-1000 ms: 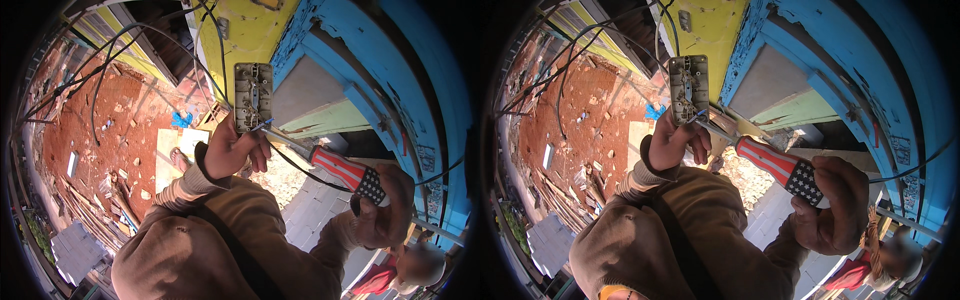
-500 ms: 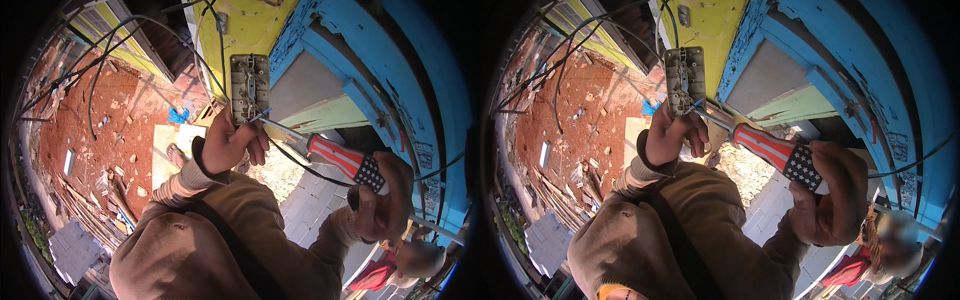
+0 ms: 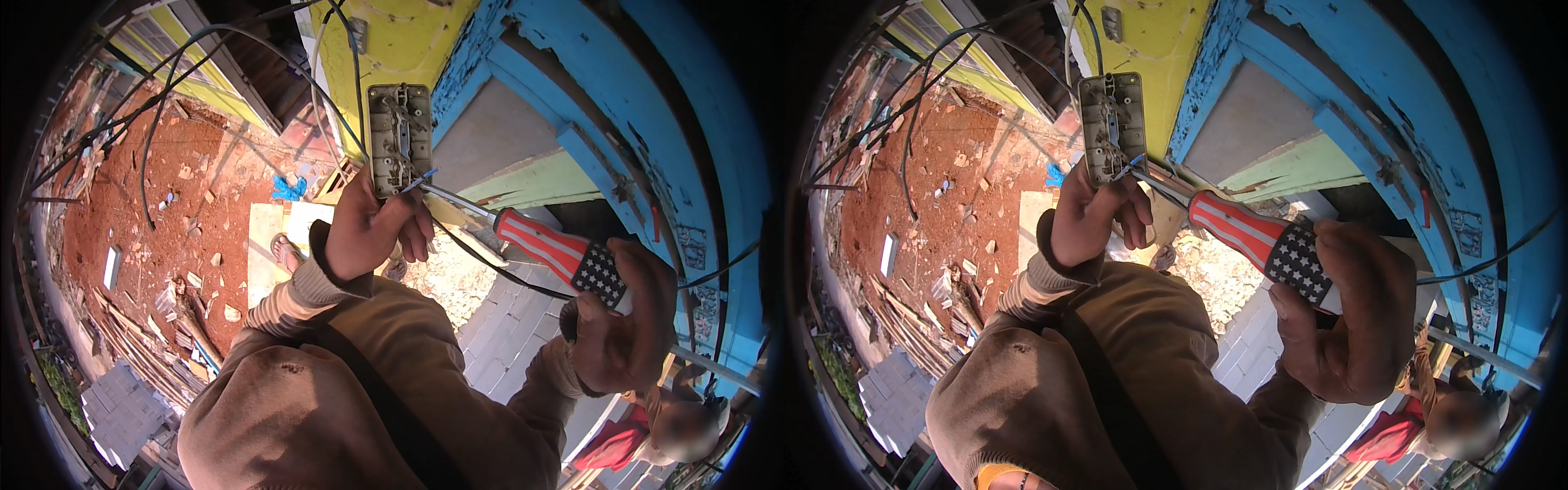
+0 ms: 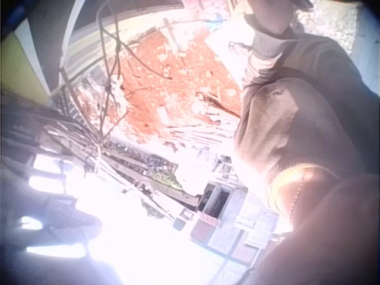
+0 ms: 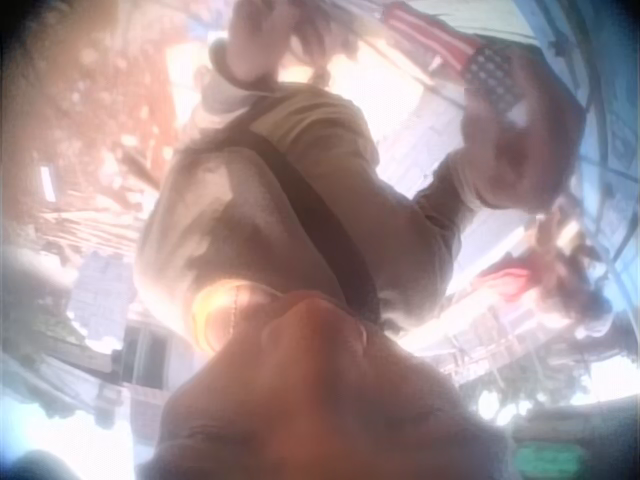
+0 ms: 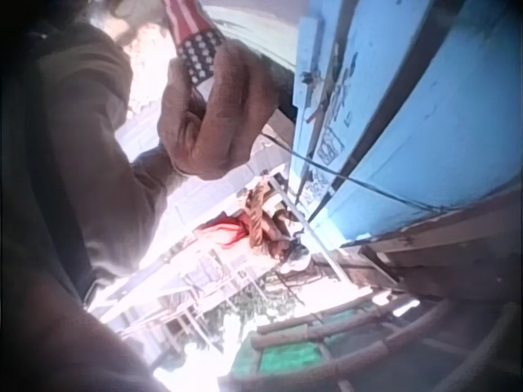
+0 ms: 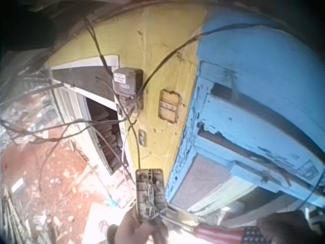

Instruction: The person wires an electrical box by hand using a screwdriver and pliers to strip and secure wires inside the component.

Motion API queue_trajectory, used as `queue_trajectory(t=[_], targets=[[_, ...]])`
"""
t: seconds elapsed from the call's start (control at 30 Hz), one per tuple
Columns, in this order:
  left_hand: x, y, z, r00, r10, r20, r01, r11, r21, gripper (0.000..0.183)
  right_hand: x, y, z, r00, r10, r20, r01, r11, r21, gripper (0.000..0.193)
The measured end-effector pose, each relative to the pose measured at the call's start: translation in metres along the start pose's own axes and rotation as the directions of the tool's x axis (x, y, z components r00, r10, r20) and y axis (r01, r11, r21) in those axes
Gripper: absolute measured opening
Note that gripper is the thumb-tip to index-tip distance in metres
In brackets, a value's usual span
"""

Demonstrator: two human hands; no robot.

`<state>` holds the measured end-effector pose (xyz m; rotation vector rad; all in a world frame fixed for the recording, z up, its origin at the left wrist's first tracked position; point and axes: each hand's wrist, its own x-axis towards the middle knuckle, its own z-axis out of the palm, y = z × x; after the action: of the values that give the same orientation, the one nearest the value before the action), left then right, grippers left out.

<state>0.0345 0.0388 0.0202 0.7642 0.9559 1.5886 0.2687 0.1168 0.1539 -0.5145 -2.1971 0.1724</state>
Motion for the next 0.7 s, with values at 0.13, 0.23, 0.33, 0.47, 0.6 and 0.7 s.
queue_trajectory(t=[0.13, 0.23, 0.33, 0.47, 0.6, 0.7], targets=[[0.003, -0.001, 0.001, 0.998, -0.051, -0.044, 0.051, 0.999, 0.011, 0.021, 0.010, -0.008, -0.008, 0.961, -0.213, 0.177, 0.208, 0.977, 0.045, 0.041], [0.003, -0.004, 0.001, 0.997, -0.064, -0.047, 0.064, 0.998, 0.003, 0.021, 0.020, -0.006, -0.011, 0.879, -0.373, 0.296, 0.331, 0.926, 0.183, 0.040], [0.004, -0.001, 0.003, 0.997, -0.071, -0.039, 0.071, 0.997, 0.005, 0.021, 0.028, -0.005, -0.013, 0.796, -0.496, 0.347, 0.443, 0.868, 0.226, 0.035], [0.003, 0.002, 0.001, 0.996, -0.074, -0.042, 0.075, 0.997, 0.025, 0.021, 0.030, -0.015, -0.012, 0.799, -0.468, 0.378, 0.440, 0.883, 0.163, 0.035], [0.004, 0.000, 0.008, 0.997, -0.046, -0.068, 0.048, 0.998, 0.031, 0.021, 0.026, -0.019, -0.011, 0.878, -0.304, 0.369, 0.290, 0.952, 0.095, 0.041], [0.004, 0.001, 0.003, 0.998, -0.035, -0.051, 0.037, 0.999, 0.037, 0.021, 0.024, -0.026, -0.006, 0.880, -0.265, 0.395, 0.271, 0.962, 0.043, 0.044]])
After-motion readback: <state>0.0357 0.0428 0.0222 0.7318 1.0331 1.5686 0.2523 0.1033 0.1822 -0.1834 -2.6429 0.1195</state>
